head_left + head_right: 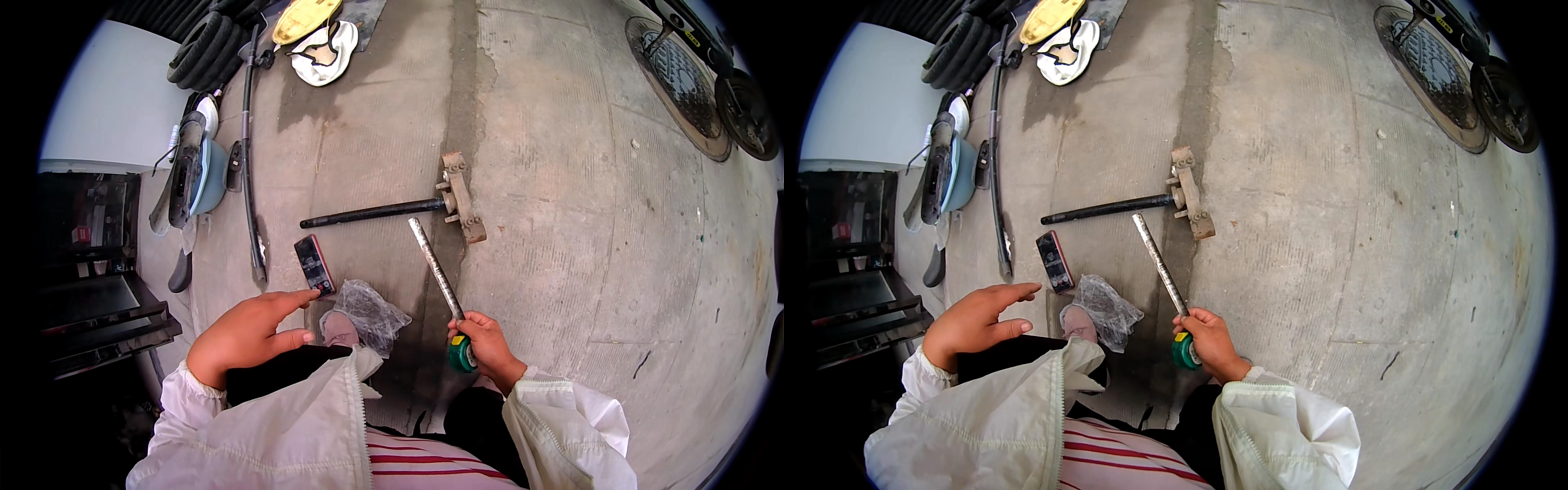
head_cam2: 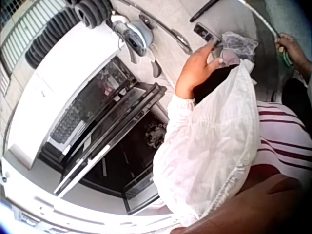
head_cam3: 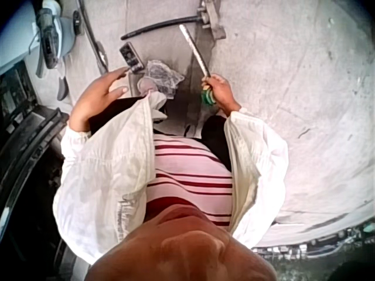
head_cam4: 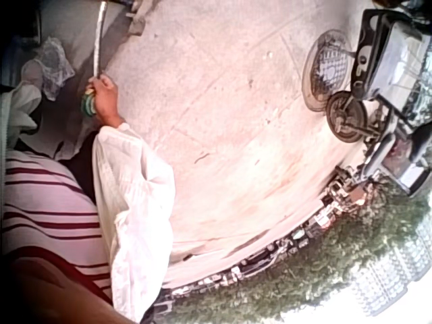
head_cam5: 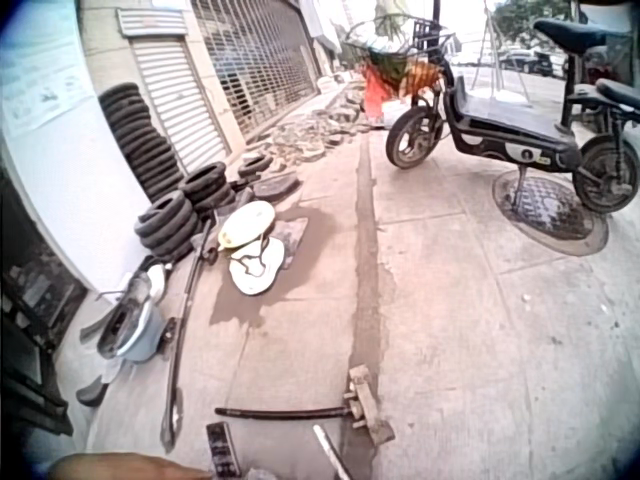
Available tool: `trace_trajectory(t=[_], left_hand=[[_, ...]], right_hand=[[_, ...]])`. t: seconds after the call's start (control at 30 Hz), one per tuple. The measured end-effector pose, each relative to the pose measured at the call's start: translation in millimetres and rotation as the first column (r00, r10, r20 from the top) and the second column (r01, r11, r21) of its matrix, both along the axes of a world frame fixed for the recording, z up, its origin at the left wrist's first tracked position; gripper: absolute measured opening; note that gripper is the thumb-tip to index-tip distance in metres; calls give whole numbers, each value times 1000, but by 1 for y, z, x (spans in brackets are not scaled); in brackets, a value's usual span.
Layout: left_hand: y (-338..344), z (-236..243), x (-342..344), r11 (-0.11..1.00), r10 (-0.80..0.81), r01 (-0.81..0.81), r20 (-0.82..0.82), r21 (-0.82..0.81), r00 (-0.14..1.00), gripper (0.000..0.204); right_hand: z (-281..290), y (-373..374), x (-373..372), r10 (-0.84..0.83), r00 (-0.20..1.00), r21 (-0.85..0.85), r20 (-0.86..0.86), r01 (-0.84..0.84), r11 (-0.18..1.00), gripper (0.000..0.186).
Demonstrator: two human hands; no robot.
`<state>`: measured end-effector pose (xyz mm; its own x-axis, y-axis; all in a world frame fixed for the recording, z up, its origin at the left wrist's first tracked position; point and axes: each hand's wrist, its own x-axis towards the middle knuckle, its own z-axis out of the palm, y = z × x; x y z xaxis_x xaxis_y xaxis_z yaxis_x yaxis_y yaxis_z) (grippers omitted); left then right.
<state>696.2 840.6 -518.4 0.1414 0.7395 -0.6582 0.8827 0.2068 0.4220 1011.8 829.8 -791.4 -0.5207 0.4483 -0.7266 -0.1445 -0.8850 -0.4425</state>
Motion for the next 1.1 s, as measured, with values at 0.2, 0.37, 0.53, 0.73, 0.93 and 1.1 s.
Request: trace_trajectory(t=[0.2,0.37,0.53,0.73,0.93,1.1], left_hand=[[-2,0,-1,1000,18,-18,-9,-13,1000,61],[0,0,1,1000,1,-1,-17,-3,1000,61],[1,2,6,1000,14,-15,-27,-24,1000,60],[0,1,8,1000,1,-1,-37,-3,999,59],[0,1,10,1000,23,-23,-24,-20,999,58],[-2,2,10,1000,14,-14,-23,-8,1000,58]], right_hand=[[6,4,-1,4,999,-32,-36,-5,999,17],[6,5,3,-7,991,-123,-136,-10,992,17],[8,7,5,-11,988,-146,-157,-12,989,15],[13,9,4,-35,986,-121,-165,15,993,17],[14,8,6,-42,983,-82,-181,28,996,16],[14,6,4,-39,988,-6,-149,38,999,17]])
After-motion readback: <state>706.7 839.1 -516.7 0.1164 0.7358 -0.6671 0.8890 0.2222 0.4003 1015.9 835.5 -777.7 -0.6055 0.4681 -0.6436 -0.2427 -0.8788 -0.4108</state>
